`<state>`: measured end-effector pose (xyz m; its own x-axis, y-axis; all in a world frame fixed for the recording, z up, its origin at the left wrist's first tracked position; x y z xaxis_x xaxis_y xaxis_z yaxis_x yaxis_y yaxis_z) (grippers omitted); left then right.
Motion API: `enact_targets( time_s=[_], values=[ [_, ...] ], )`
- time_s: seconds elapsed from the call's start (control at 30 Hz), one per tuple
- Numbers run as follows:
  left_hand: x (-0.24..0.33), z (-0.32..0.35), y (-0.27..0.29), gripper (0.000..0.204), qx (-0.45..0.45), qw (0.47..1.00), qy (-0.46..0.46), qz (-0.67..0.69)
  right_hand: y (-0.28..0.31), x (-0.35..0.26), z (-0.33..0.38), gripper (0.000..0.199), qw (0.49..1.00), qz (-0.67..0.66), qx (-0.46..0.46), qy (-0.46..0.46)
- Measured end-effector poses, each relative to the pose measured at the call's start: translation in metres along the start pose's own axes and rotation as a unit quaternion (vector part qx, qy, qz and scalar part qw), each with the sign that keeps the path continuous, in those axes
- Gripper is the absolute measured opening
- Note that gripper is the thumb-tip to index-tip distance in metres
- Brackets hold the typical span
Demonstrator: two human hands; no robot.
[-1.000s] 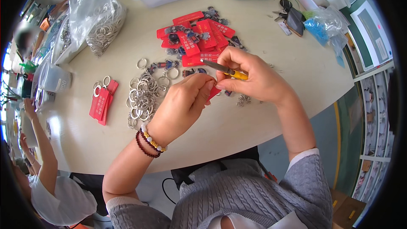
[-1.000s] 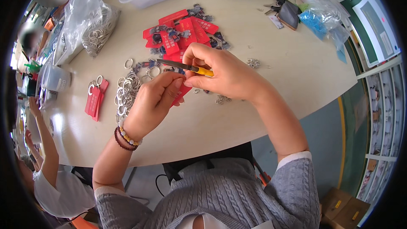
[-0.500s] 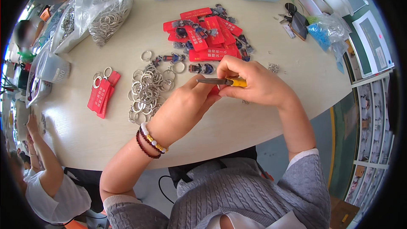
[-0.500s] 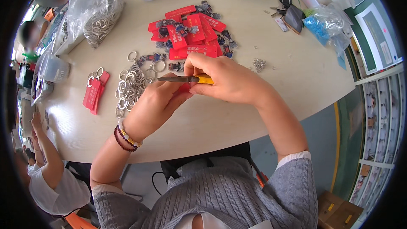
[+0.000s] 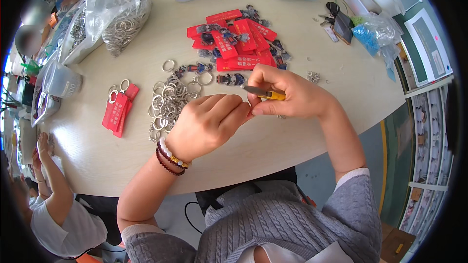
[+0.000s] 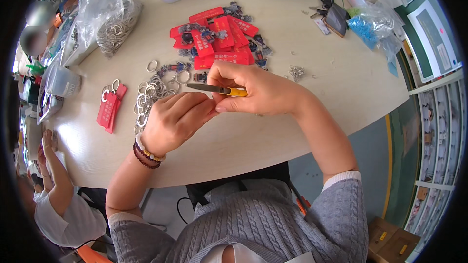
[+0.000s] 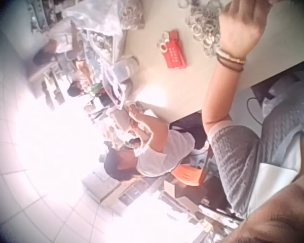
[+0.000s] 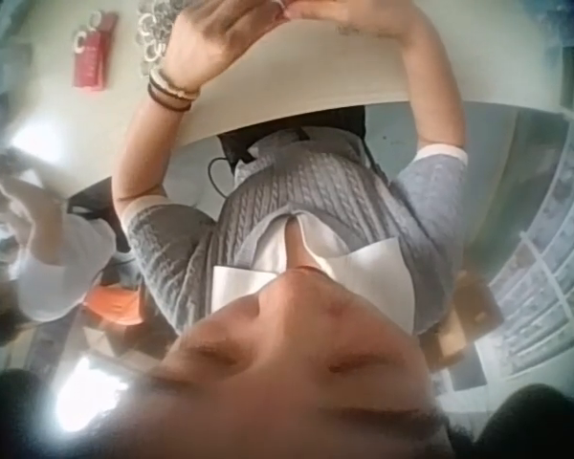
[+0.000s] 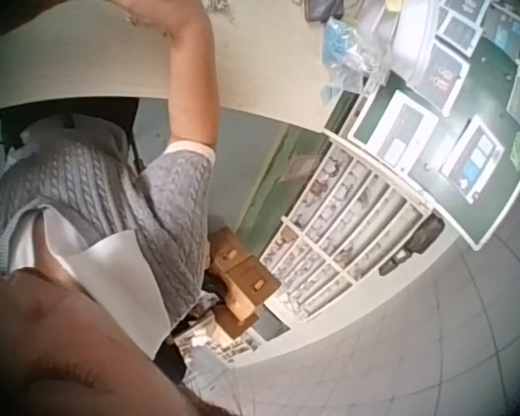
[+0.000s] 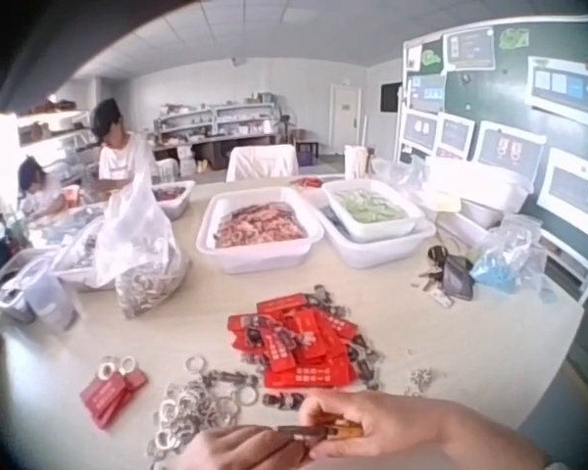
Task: The person assembles keychains by attaching metal rings, red tags, character charms, and metal chains using pliers.
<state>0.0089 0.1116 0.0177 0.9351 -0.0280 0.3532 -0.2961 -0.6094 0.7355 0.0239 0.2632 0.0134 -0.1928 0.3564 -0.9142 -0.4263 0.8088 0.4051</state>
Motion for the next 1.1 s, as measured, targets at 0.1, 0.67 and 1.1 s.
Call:
enact_targets(
  time_s=[0.1,0.67,1.1],
  values=[
    [-0.002,0.005,0.012,0.021,0.056,0.997,0.004,-0.053,-0.001,-0.005,-0.009,0.022,0.997,-0.078,0.020,0.019],
    [-0.012,0.049,0.065,0.020,0.050,0.984,0.005,-0.169,-0.039,-0.056,-0.066,0.019,0.922,0.363,0.045,0.128],
    [-0.056,0.082,0.087,0.014,0.294,0.911,0.268,0.110,-0.036,-0.023,-0.094,0.020,0.972,0.195,0.104,-0.073]
  ],
)
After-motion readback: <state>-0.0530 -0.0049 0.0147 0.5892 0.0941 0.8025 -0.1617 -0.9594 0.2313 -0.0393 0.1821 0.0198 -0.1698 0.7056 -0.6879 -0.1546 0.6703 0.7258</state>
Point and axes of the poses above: each hand's wrist, its own z-axis away from the middle knuckle, its own y-axis out of the back of the hand, x = y × z, the point moved 5 cm from there along -z, towards the middle knuckle, and after that the axes turned 11 degrees about z, right-handed, at the moved point
